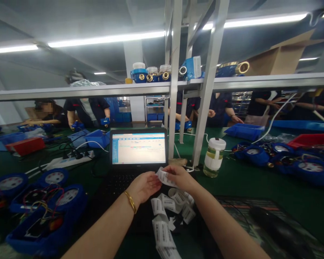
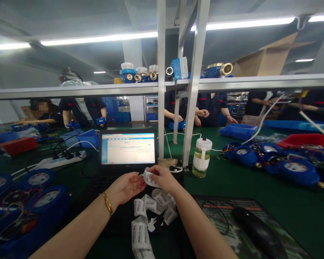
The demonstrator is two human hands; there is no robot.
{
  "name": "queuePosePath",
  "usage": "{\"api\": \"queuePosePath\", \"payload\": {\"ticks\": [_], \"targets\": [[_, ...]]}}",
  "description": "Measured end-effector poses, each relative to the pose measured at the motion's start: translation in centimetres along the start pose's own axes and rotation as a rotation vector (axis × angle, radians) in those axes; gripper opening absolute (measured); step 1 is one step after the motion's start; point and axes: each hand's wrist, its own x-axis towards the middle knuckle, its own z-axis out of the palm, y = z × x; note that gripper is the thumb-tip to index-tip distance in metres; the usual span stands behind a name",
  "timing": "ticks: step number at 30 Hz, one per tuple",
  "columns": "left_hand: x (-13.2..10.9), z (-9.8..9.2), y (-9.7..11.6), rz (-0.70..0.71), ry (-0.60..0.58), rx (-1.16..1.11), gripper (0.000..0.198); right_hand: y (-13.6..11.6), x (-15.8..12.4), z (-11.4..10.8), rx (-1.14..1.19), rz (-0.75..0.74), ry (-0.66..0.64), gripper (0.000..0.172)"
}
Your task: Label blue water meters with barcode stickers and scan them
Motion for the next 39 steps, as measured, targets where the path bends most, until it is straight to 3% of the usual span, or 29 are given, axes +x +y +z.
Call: {"api": "queuePosePath", "payload": {"ticks": [5, 8, 10, 16, 24, 27, 30, 35, 39], "targets": [[-0.2, -0.2, 1.2, 0.2, 0.041, -0.264, 0.009, -1.4, -0.7, -0.2, 0.075, -0.07, -0.118, 0.022], [-1.1, -0.9, 3.1, 0.339, 0.057, -0.318, 0.03, -2.0, -1.1, -0.2, 0.003, -0.113, -0.157, 0.021], [-2.1, -1.6, 4.7, 0.422, 0.065, -0.323, 0.039, -2.2, -1.3, -0.5, -0.086, -0.148, -0.144, 0.017], [-4.9, -4.3, 8.5, 0.571, 0.177, -0.355, 0.044, -2.4, -1.3, -1.8, -0.327, -0.196, -0.096, 0.012], [-5.9, -6.4, 10.3, 0.728, 0.255, -0.379, 0.056, -1.7, -1.4, -3.2, -0.516, -0.099, -0.017, 0.019], [-6.7, -5.4, 9.6, 0.785, 0.222, -0.307, 0.057, -1.8, -1.3, -3.3, -0.526, -0.097, 0.046, 0.022], [-7.6, -3.5, 7.4, 0.84, 0.116, -0.169, 0.061, -3.7, -1.7, -2.4, -0.399, -0.234, 0.157, 0.032], [-7.8, -0.7, 2.8, 0.9, -0.149, 0.258, 0.079, -8.8, -3.7, 0.3, 0.021, -0.339, 0.124, 0.036], [-7.9, 0.1, 0.6, 0.983, -0.16, 0.627, 0.068, -10.1, -4.5, 1.4, 0.082, -0.373, 0.157, 0.028]]}}
